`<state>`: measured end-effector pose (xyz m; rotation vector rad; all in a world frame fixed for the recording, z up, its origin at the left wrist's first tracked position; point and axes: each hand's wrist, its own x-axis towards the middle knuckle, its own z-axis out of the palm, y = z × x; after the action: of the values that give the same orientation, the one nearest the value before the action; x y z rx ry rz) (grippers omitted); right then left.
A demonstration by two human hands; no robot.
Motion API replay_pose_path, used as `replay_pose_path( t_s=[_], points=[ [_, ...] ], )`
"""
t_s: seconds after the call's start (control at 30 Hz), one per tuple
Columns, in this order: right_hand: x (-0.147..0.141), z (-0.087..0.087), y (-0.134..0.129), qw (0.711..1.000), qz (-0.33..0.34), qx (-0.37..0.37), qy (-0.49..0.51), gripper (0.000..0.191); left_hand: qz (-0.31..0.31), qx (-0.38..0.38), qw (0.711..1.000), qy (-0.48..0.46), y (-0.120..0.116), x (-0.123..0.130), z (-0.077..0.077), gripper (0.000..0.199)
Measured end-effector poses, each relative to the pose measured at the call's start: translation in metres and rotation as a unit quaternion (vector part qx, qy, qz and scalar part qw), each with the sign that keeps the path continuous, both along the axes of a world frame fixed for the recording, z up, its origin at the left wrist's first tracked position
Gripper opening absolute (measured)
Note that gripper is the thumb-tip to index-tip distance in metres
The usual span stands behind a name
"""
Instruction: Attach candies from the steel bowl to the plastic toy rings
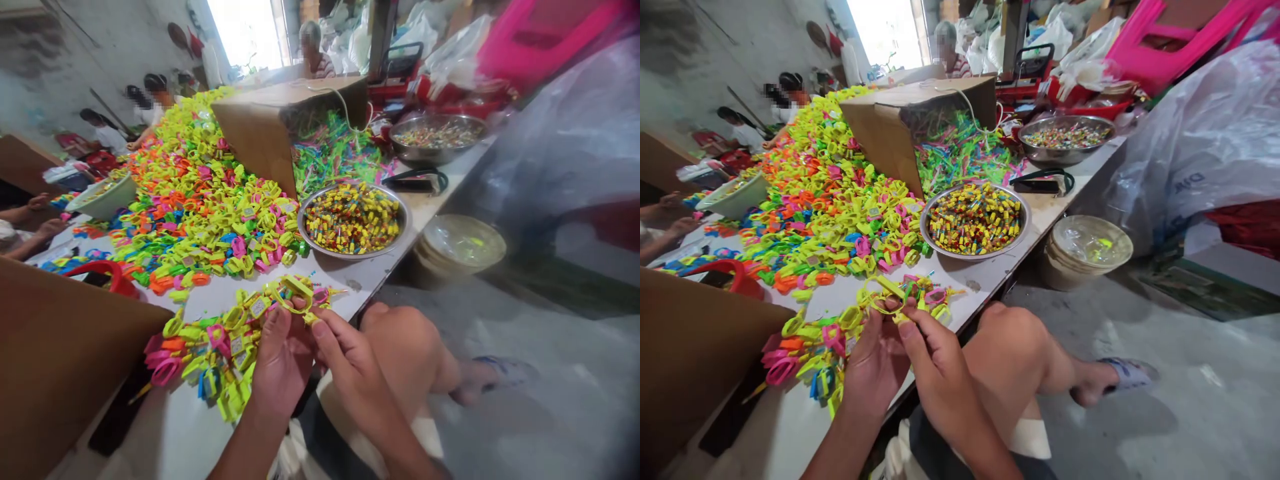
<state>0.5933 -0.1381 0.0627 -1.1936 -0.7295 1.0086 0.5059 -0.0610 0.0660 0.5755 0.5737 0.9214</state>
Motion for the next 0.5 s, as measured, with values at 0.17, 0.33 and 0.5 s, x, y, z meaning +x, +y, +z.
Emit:
replay_pose_path(
  t_s=[0.17,0.33,0.5],
  points=[
    [-0.01,0.003,0.001,0.997,-0.047,0.0,0.062,0.049,-0.017,-0.007,1.0,-0.014,-0.005,0.002,-0.003,0.029],
    [-0.018,-0.002,0.001,0.989,-0.027,0.01,0.149,0.051,0.02,-0.008,1.0,-0.02,-0.012,-0.001,-0.01,0.028],
    [-0.021,-0.01,0.002,0.984,-0.026,-0.01,0.177,0.052,0.034,-0.021,0.999,-0.024,-0.016,-0.006,-0.014,0.028]
  ],
)
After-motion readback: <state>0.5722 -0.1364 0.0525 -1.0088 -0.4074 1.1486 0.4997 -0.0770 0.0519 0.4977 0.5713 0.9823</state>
